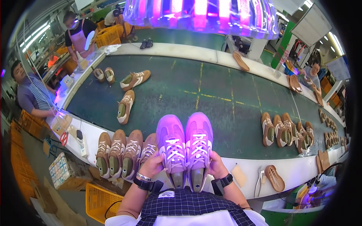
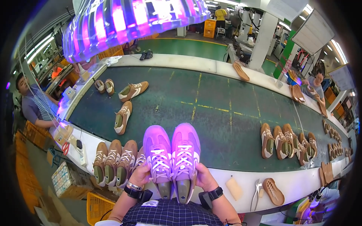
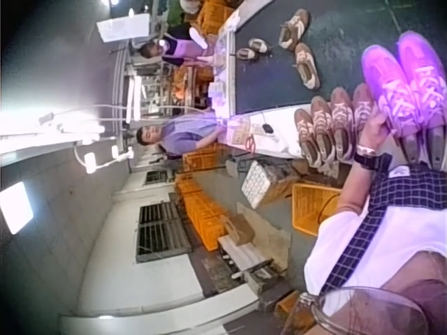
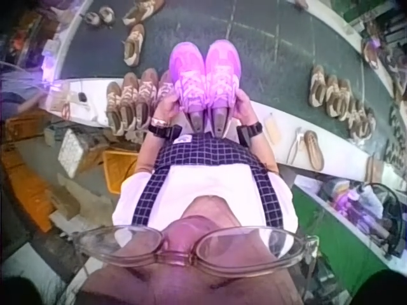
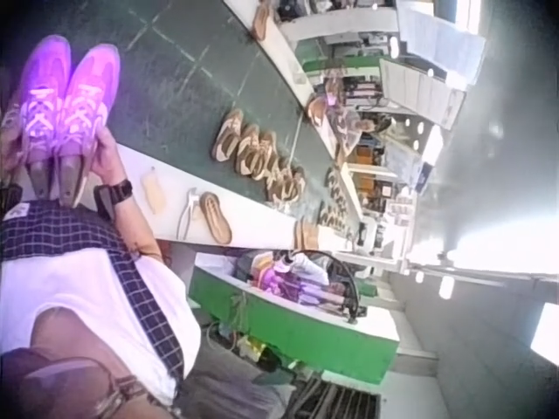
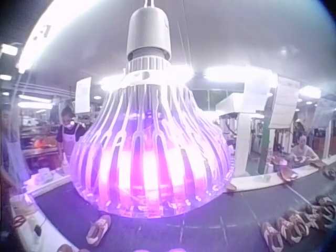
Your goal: The recorder inspects partially assembled shoes on a factory conveyor belt, checking alignment and quality.
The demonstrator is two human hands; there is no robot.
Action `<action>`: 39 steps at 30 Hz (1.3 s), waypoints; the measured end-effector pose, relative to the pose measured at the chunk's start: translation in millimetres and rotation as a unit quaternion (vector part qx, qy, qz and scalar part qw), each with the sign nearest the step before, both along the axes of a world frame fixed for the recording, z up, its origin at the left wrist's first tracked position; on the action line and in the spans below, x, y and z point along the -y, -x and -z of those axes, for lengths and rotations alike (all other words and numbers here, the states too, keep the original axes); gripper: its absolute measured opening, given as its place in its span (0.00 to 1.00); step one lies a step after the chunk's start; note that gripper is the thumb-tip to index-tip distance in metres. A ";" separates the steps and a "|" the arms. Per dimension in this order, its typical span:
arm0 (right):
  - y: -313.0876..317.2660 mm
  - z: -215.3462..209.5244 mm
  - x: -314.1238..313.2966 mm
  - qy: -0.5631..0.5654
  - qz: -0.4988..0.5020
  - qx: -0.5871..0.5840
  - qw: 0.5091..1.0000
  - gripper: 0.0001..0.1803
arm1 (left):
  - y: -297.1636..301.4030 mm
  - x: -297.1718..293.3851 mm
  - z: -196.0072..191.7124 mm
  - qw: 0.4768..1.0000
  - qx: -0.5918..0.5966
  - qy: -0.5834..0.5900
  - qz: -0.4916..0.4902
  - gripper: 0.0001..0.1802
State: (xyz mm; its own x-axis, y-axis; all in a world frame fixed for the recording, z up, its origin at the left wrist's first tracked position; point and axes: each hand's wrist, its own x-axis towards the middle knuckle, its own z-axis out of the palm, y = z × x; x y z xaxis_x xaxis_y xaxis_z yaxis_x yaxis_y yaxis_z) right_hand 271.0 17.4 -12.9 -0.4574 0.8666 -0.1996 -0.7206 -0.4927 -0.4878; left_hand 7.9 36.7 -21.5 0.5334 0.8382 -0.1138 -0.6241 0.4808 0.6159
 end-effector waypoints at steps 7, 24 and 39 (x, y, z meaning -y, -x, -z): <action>-0.1 -18.4 -3.8 -0.002 0.050 0.017 0.999 0.32 | -12.3 -7.8 -17.8 1.000 0.009 -0.021 -0.017 0.33; -3.6 -19.6 8.1 0.052 0.315 0.033 0.947 0.29 | -24.9 -3.2 -9.1 0.940 0.085 0.182 -0.277 0.30; -1.8 -13.0 9.7 0.072 0.327 0.030 0.942 0.29 | -38.9 0.3 -8.9 0.944 0.056 0.178 -0.273 0.29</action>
